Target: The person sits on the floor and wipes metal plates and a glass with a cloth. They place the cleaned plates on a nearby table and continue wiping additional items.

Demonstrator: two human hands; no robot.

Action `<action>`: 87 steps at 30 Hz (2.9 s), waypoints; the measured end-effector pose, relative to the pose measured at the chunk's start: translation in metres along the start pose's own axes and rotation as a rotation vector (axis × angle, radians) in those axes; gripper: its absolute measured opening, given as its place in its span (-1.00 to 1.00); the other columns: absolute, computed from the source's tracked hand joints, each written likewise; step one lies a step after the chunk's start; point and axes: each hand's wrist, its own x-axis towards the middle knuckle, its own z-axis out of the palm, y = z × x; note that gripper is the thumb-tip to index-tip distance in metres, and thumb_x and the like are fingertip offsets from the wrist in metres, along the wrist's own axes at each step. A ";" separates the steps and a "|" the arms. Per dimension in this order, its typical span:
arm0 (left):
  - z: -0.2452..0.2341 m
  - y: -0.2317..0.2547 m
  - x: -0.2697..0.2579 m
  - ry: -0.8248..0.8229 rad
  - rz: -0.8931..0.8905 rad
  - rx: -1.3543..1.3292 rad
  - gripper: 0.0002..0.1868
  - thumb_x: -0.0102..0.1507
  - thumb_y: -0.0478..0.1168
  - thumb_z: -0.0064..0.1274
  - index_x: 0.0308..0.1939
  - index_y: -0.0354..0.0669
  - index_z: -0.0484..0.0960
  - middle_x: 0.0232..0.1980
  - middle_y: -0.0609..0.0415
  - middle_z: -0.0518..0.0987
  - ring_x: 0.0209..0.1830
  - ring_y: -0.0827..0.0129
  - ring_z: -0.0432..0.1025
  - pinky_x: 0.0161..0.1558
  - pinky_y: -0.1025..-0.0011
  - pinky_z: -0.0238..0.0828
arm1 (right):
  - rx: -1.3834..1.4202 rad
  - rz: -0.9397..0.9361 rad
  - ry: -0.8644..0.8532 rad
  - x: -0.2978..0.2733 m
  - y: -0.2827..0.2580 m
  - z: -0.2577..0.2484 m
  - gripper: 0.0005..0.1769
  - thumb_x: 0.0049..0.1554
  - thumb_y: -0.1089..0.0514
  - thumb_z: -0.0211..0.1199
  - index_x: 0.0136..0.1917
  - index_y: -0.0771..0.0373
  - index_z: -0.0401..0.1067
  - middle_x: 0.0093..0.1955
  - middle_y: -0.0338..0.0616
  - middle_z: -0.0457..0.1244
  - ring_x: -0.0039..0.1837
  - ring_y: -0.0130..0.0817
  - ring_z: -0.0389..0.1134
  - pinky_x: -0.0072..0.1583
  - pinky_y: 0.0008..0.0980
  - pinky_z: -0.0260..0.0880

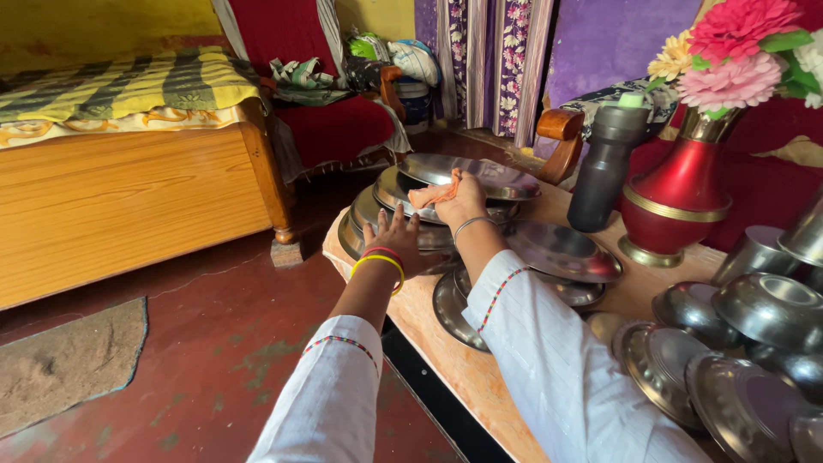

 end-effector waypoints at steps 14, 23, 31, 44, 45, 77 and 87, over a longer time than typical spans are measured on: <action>0.006 0.000 -0.013 -0.111 -0.032 0.012 0.22 0.02 0.57 0.07 0.62 0.24 -0.02 0.70 -0.03 -0.23 0.68 -0.10 -0.34 0.54 -0.13 -0.38 | -0.090 0.008 0.013 -0.017 0.002 0.000 -0.82 0.28 0.04 0.03 -0.08 0.12 0.36 0.09 0.03 0.23 0.12 0.14 0.29 0.27 0.26 0.33; 0.014 0.003 -0.010 -0.125 -0.022 0.061 0.24 0.03 0.60 0.04 0.63 0.19 -0.06 0.70 -0.03 -0.22 0.68 -0.12 -0.29 0.52 -0.17 -0.37 | -0.121 0.050 0.006 -0.049 0.002 0.006 -0.82 0.27 0.03 0.03 -0.08 0.12 0.36 0.14 0.10 0.19 0.16 0.22 0.25 0.31 0.27 0.31; 0.015 0.002 -0.013 -0.126 -0.019 0.070 0.18 0.07 0.59 -0.01 0.63 0.27 -0.06 0.71 -0.01 -0.29 0.66 -0.20 -0.28 0.52 -0.18 -0.35 | -0.541 -0.331 -0.050 -0.059 -0.016 0.025 -0.86 0.17 0.14 0.17 -0.06 0.23 0.31 -0.03 0.12 0.24 -0.07 0.04 0.33 0.03 0.02 0.43; 0.023 -0.004 -0.020 -0.123 -0.003 -0.011 0.15 0.13 0.57 -0.04 0.64 0.31 -0.16 0.70 -0.12 -0.43 0.65 -0.24 -0.27 0.50 -0.24 -0.30 | -2.004 -0.477 -0.173 -0.135 -0.066 0.022 -0.67 0.14 0.18 0.19 0.15 0.35 0.39 -0.03 0.08 0.41 -0.14 -0.21 0.52 -0.05 -0.24 0.47; 0.023 -0.004 -0.021 -0.112 0.002 -0.006 0.14 0.13 0.57 -0.05 0.64 0.31 -0.15 0.70 -0.13 -0.42 0.65 -0.25 -0.25 0.50 -0.23 -0.28 | -1.988 -0.481 -0.178 -0.140 -0.065 0.025 -0.67 0.12 0.19 0.19 0.15 0.33 0.40 -0.04 0.07 0.41 -0.15 -0.23 0.52 -0.05 -0.24 0.48; 0.032 -0.093 -0.146 -0.153 -0.241 0.029 0.17 0.15 0.50 0.05 0.65 0.28 -0.21 0.71 -0.03 -0.45 0.69 -0.09 -0.30 0.47 -0.11 -0.08 | -2.275 -0.842 -0.626 -0.254 0.060 0.046 -0.54 0.08 0.24 0.20 0.27 0.22 0.34 0.62 0.12 -0.03 0.52 0.11 0.10 0.42 -0.03 0.17; 0.049 -0.187 -0.267 -0.189 -0.449 -0.138 0.21 0.13 0.54 0.03 0.65 0.27 -0.23 0.71 -0.03 -0.43 0.69 -0.05 -0.28 0.50 -0.16 -0.14 | -2.198 -0.688 -0.843 -0.345 0.217 0.026 -0.48 0.11 0.19 0.19 0.36 0.10 0.33 0.64 0.05 -0.03 0.55 0.09 0.09 0.43 -0.06 0.20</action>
